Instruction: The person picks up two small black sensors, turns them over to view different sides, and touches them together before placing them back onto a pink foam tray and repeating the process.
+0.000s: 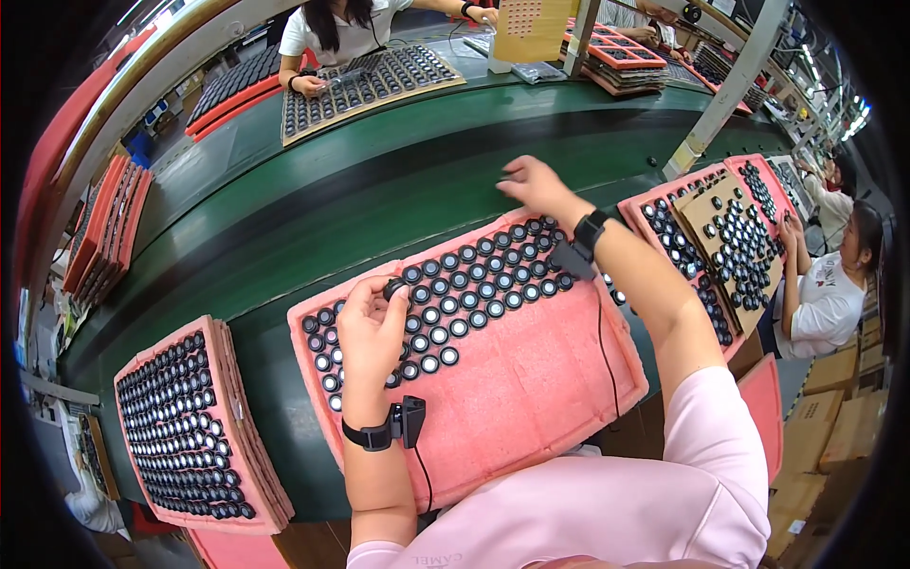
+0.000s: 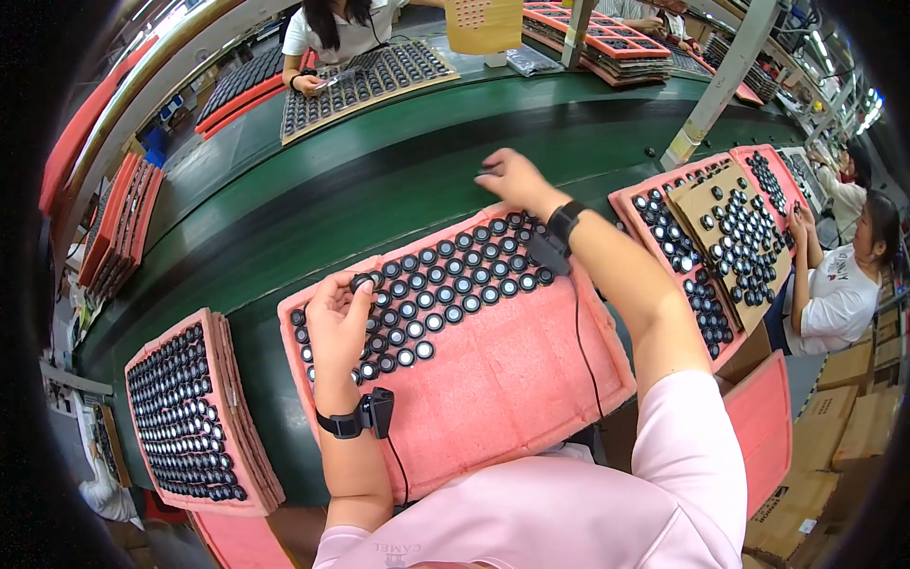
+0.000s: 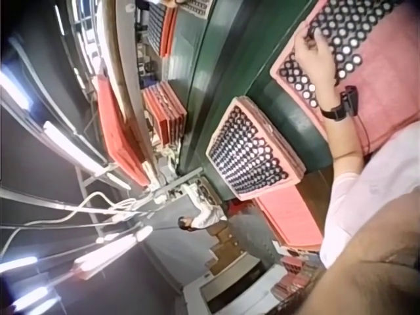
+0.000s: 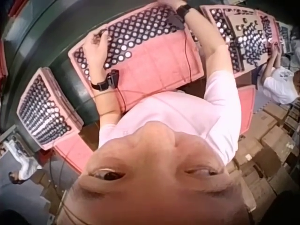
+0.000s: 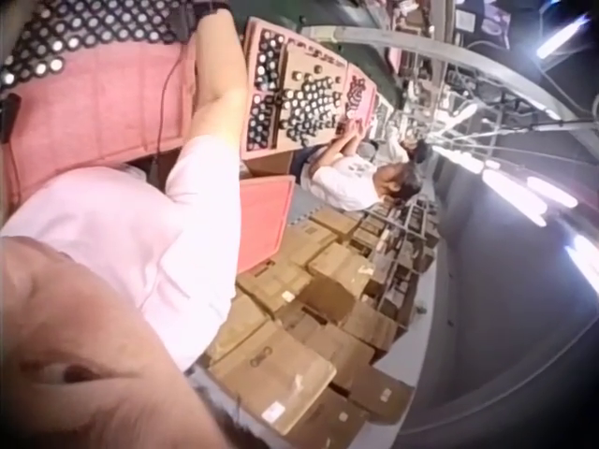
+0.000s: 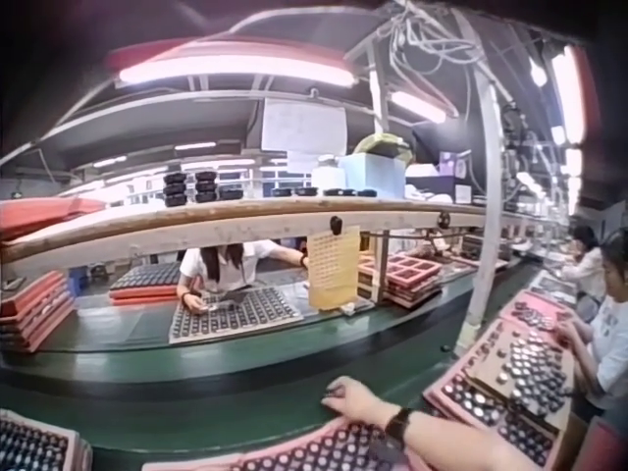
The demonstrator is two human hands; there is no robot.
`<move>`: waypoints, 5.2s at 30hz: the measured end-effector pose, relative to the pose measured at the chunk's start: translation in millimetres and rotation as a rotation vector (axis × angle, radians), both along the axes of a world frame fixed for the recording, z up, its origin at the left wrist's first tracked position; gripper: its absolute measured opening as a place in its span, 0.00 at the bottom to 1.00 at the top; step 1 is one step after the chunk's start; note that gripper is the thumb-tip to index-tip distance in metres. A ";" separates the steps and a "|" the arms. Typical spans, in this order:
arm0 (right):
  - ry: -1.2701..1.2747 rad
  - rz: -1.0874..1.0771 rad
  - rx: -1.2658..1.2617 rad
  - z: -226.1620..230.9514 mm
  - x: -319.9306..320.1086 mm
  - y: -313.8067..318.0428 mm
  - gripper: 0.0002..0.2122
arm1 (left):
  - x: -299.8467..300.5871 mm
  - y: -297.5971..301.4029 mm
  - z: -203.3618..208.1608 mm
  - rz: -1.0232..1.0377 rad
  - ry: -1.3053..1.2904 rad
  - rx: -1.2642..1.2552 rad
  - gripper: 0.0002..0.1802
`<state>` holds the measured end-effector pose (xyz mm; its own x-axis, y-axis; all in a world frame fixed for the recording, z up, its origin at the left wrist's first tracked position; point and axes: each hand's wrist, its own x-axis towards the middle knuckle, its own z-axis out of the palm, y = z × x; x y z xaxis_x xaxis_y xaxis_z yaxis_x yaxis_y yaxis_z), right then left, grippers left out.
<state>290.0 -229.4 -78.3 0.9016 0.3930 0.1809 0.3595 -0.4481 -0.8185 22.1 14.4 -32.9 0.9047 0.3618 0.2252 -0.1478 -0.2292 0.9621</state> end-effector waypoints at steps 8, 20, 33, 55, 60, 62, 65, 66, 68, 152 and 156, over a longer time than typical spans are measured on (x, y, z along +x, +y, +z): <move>0.828 0.503 0.846 70.6 -196.7 80.8 0.16 | -6.1 2.6 14.8 -0.006 -0.068 -0.205 0.06; 0.475 0.515 0.818 62.7 -217.6 63.3 0.15 | -30.1 -14.0 42.1 -0.109 -0.228 -0.217 0.11; -0.066 0.521 0.498 77.6 -209.2 46.0 0.15 | -30.9 -23.3 47.5 -0.155 -0.295 0.102 0.15; -0.248 0.525 0.616 81.7 -208.1 43.7 0.20 | -37.9 -19.6 49.2 -0.134 -0.386 0.109 0.25; -0.244 0.542 0.579 80.2 -208.9 42.2 0.19 | -38.9 -24.6 52.9 -0.131 -0.338 -0.008 0.25; -0.240 0.539 0.578 79.4 -208.7 43.1 0.19 | -38.2 -23.9 51.9 -0.129 -0.333 -0.045 0.24; -0.250 0.548 0.572 79.7 -209.1 43.7 0.20 | -34.9 -17.6 48.3 -0.166 -0.407 0.155 0.22; -0.250 0.548 0.572 80.1 -208.7 43.2 0.20 | -35.4 -17.2 48.5 -0.166 -0.407 0.155 0.22; -0.301 0.558 0.513 80.2 -206.4 41.3 0.19 | -35.6 -17.1 51.3 -0.176 -0.396 0.210 0.20; -0.335 0.432 0.556 77.6 -207.3 47.4 0.15 | -29.0 -23.8 40.5 -0.125 -0.350 0.054 0.16; -0.425 0.433 0.491 78.0 -207.6 45.7 0.12 | -29.9 -22.8 38.2 -0.125 -0.356 0.066 0.16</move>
<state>82.4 -183.7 -0.2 0.5009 0.4793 0.7207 0.7467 0.1817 -0.6398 -7.7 -8.4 5.3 0.8019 0.2279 0.5523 -0.5008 -0.2477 0.8293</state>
